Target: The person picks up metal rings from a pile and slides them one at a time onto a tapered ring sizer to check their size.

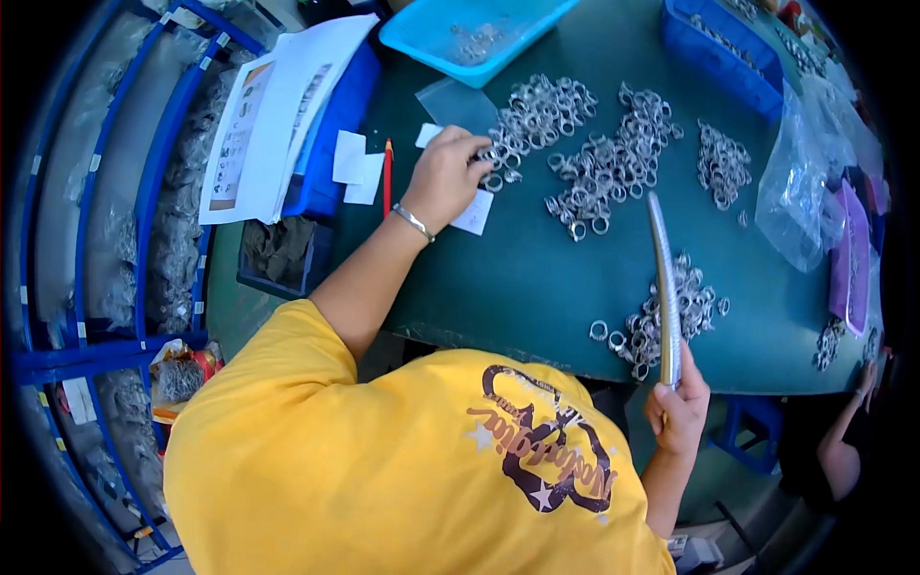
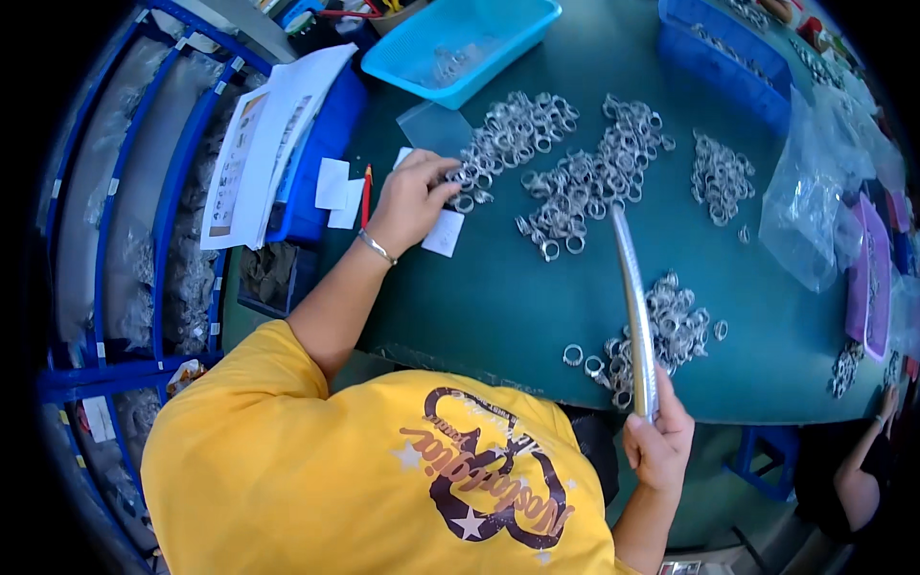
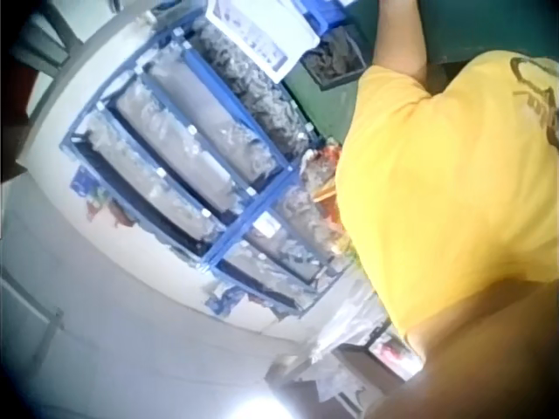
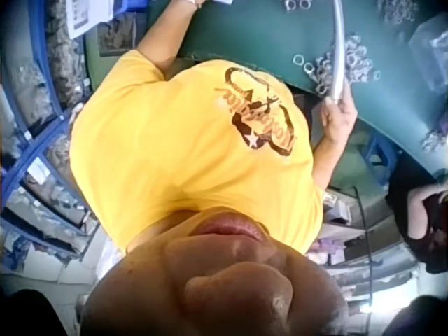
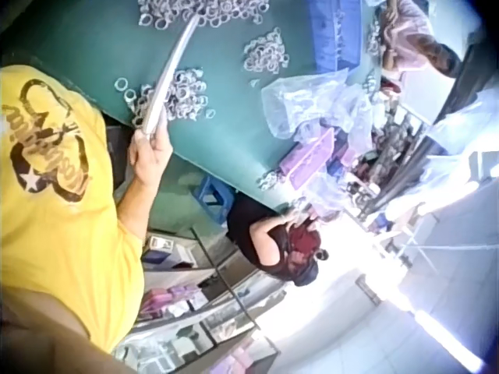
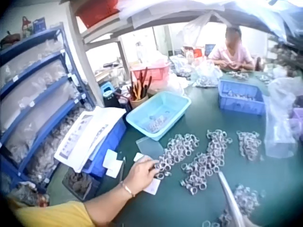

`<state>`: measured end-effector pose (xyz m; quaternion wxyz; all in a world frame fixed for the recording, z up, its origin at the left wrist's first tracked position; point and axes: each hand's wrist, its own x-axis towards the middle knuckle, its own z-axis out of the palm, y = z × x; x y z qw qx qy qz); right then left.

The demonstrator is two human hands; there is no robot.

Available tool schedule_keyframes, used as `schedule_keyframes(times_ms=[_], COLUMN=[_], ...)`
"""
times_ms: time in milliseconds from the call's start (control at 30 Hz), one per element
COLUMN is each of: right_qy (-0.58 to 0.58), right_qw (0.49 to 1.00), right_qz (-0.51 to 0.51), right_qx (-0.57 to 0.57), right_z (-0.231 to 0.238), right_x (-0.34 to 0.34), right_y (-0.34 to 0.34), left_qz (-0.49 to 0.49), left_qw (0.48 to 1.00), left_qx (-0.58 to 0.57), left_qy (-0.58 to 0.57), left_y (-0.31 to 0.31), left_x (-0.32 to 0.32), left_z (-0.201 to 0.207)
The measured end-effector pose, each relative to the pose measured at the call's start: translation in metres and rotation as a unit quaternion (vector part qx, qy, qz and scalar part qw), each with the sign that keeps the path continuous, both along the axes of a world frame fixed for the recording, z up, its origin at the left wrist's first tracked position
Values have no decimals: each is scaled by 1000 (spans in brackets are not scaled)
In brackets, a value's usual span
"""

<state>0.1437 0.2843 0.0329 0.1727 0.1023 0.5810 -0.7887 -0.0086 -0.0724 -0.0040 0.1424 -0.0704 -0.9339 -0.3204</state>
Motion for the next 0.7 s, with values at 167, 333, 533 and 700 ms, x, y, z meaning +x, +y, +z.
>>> schedule_keyframes(times_ms=[167, 333, 533, 700], right_qy=[22, 41, 57, 40], right_qw=[999, 997, 997, 997], right_qz=[-32, -73, -34, -13], right_qx=[4, 2, 39, 73], right_z=[-1, 5, 2, -1], right_x=[5, 8, 14, 16], right_y=[8, 4, 9, 4], left_qz=[-36, -427, -381, -175], left_qw=[993, 898, 898, 678], left_qx=[18, 106, 160, 570], left_qy=[113, -18, -152, -431], left_y=[29, 111, 120, 102], left_x=[13, 50, 52, 41], left_z=[20, 13, -4, 10])
